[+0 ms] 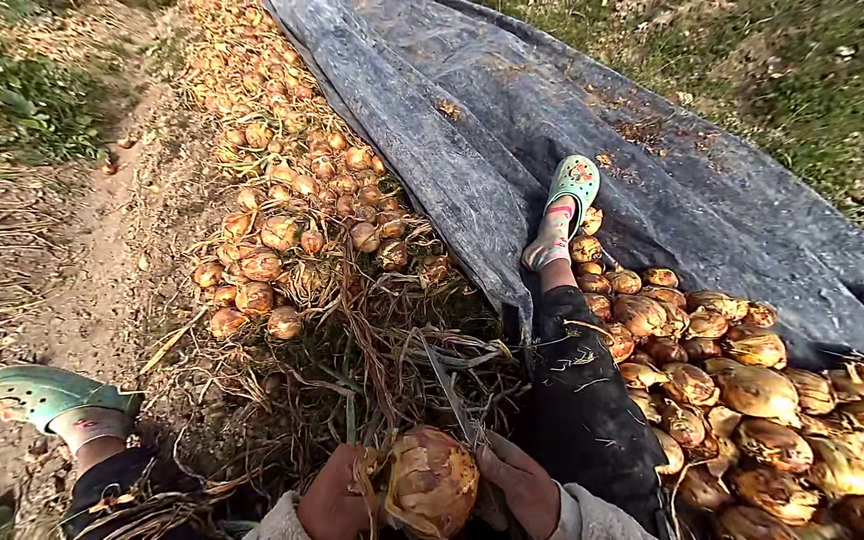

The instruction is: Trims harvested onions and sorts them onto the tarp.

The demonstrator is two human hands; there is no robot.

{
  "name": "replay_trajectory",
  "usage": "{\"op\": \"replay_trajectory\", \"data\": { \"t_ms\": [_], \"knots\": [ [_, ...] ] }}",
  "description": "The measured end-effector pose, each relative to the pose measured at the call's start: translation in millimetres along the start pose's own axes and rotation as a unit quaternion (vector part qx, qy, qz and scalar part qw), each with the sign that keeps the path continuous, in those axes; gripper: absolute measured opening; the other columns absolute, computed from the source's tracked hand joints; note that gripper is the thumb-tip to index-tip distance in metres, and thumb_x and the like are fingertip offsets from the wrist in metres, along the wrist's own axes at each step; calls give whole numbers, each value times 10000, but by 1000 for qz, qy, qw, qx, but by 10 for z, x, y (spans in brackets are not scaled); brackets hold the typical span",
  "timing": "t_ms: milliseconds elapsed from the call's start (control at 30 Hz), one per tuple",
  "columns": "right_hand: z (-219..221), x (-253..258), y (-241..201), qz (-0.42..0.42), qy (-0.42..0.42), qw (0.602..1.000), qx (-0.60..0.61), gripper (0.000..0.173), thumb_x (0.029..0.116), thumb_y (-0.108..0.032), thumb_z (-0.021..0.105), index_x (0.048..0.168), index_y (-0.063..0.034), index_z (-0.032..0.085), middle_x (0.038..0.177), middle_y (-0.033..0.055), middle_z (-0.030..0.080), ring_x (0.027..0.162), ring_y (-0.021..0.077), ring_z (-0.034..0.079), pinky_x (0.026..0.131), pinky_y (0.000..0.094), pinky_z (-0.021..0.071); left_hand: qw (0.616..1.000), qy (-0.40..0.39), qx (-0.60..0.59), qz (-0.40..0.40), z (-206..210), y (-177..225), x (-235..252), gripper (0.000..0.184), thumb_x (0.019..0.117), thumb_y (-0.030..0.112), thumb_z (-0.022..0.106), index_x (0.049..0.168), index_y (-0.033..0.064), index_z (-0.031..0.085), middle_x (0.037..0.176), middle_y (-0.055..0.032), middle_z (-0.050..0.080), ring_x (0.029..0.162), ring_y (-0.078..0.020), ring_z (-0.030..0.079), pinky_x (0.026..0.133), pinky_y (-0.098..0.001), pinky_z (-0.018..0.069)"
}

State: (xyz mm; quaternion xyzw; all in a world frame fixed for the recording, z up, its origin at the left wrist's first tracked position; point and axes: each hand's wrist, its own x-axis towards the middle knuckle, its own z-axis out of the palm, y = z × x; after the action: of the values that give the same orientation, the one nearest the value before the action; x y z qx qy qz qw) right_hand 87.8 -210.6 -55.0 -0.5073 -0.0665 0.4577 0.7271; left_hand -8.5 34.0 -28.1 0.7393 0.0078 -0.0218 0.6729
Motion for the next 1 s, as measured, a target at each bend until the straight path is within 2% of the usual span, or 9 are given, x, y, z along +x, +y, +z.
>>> {"op": "replay_trajectory", "data": {
  "t_ms": [67,167,333,433,500,600,733,933,1000],
  "knots": [
    [18,-8,46,21,17,999,18,274,1059,-362,390,962,-175,567,575,-115,536,441,-8,474,443,170,423,983,3,167,70,-11,-32,12,171,748,155,800,831,23,729,734,-20,734,684,-31,695,637,-252,578],
    [53,-11,15,44,39,998,18,416,1080,-322,231,815,-183,520,503,-109,468,391,1,428,399,167,378,888,50,421,177,-2,-45,94,254,784,286,722,772,39,662,612,-95,657,543,-212,679,485,-416,554],
    [-33,98,28,24,121,991,53,537,1102,-376,132,799,-141,507,519,-71,483,391,33,447,390,183,402,846,227,444,190,173,77,420,222,807,189,655,884,-4,734,744,-107,740,679,-197,739,625,-358,608],
    [-147,123,208,-12,89,991,100,580,894,-711,580,994,-140,566,670,-73,611,496,34,557,453,200,481,816,190,467,281,378,34,588,289,900,164,545,1078,2,705,891,-125,752,833,-241,738,798,-385,599],
    [-113,111,242,-63,117,983,129,585,713,-626,822,1035,-172,644,766,-91,685,618,20,630,564,210,543,815,112,491,286,596,-54,580,307,852,106,619,1140,32,696,893,-114,740,819,-270,737,791,-450,601],
    [-115,172,376,-62,213,963,152,155,969,-265,600,994,-112,608,753,-58,703,698,31,683,679,231,590,876,-55,458,142,949,-117,406,384,828,-30,713,1201,-105,666,922,-239,726,790,-388,748,700,-514,620],
    [-76,205,320,64,310,940,124,386,1134,-241,247,1172,-3,548,849,26,643,771,62,647,725,261,560,864,-244,426,-115,1062,7,602,382,977,-43,544,1353,-109,535,1242,-327,633,1084,-485,679,889,-595,559],
    [-386,14,-305,-234,365,899,-57,246,1079,-145,312,1118,-34,529,824,-151,645,783,-92,635,793,137,554,890,-211,399,72,1190,344,1420,269,953,-21,578,1212,-65,638,1153,-294,667,1044,-464,689,836,-598,570],
    [-738,-121,-562,-303,315,894,-93,427,1107,-404,283,867,-212,581,599,-160,615,507,-47,575,496,165,508,904,-178,388,24,1158,596,1748,326,978,-25,541,1295,-41,613,1256,-275,646,1137,-445,661,911,-603,546]
  ]
}}
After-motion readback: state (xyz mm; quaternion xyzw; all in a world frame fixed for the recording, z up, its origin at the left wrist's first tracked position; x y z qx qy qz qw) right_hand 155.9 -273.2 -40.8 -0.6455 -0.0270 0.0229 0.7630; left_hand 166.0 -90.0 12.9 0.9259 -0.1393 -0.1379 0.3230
